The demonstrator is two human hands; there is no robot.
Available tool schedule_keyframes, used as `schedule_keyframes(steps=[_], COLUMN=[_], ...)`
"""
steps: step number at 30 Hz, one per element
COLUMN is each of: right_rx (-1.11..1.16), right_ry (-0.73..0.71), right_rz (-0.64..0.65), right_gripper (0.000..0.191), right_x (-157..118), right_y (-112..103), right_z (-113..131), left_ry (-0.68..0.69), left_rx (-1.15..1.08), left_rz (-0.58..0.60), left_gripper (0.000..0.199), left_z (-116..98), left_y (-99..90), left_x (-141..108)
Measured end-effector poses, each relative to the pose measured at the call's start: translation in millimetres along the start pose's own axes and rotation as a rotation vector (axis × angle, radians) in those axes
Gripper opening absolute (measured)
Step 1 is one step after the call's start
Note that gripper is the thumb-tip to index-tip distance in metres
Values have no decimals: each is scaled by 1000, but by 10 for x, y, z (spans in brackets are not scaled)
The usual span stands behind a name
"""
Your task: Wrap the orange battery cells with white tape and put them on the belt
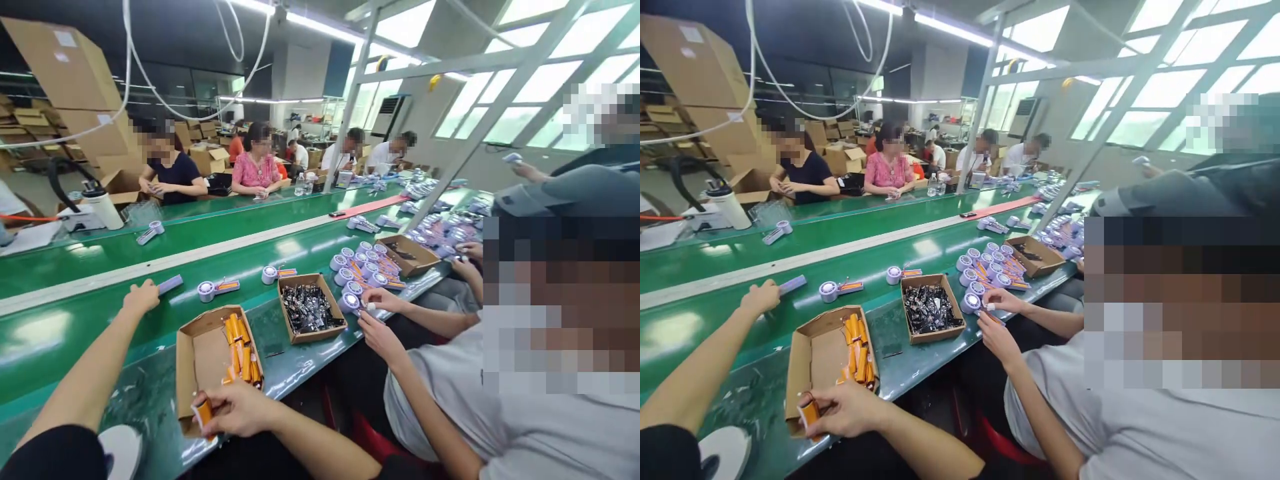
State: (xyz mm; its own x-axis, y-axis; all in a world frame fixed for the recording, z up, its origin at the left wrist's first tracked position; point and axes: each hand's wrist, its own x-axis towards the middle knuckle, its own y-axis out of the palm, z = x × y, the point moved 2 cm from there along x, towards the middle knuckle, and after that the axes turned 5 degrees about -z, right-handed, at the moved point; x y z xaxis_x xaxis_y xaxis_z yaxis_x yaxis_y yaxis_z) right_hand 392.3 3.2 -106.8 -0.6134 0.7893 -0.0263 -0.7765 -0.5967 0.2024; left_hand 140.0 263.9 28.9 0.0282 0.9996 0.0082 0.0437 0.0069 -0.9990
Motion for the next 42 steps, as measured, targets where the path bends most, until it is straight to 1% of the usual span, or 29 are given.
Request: schedule_keyframes(steps=[2,4,7,9,10,11,13,15,17,18,21,25,28,33,36,42], right_rx=[11,25,-16,-49,-52,-57,-118,-386,-581,-633,-767,-953,-1086,-1315,-1433,-1567], right_ry=[-2,-27,-132,-155,-150,-151,-162,-145,-110,-89,-34,18,34,61,88,183], right_rz=[16,7,-116,-154,-152,-158,-182,-229,-254,-259,-269,-245,-221,-174,-119,17], right_gripper=[65,57,57,54,54,59,70,64,57,55,53,52,50,51,53,48], right_x=[68,95,82,170,282,444,872,1327,1695,1832,2064,2118,2095,2054,2046,2131], right_y=[6,36,4,-116,-197,-283,-427,-510,-544,-552,-564,-575,-590,-586,-562,-511], right_z=[8,84,345,582,706,829,1051,1212,1293,1301,1220,1051,994,1014,1037,1055], left_ry=[75,165,268,284,276,263,243,221,196,186,172,165,163,146,135,114], left_rx=[38,41,-17,-81,-112,-142,-196,-231,-249,-254,-268,-294,-313,-338,-363,-380], left_rz=[60,123,208,252,267,281,288,271,237,222,189,171,159,120,102,99], left_gripper=[29,21,14,13,14,16,23,32,38,39,40,38,38,39,40,40], left_z=[22,62,137,192,225,261,325,351,333,314,255,213,184,99,44,-32], left_y=[1,14,56,104,137,176,262,346,423,460,563,660,701,747,772,775], left_x=[-2,-103,-319,-391,-390,-370,-303,-250,-233,-234,-234,-183,-139,-104,-84,-96])
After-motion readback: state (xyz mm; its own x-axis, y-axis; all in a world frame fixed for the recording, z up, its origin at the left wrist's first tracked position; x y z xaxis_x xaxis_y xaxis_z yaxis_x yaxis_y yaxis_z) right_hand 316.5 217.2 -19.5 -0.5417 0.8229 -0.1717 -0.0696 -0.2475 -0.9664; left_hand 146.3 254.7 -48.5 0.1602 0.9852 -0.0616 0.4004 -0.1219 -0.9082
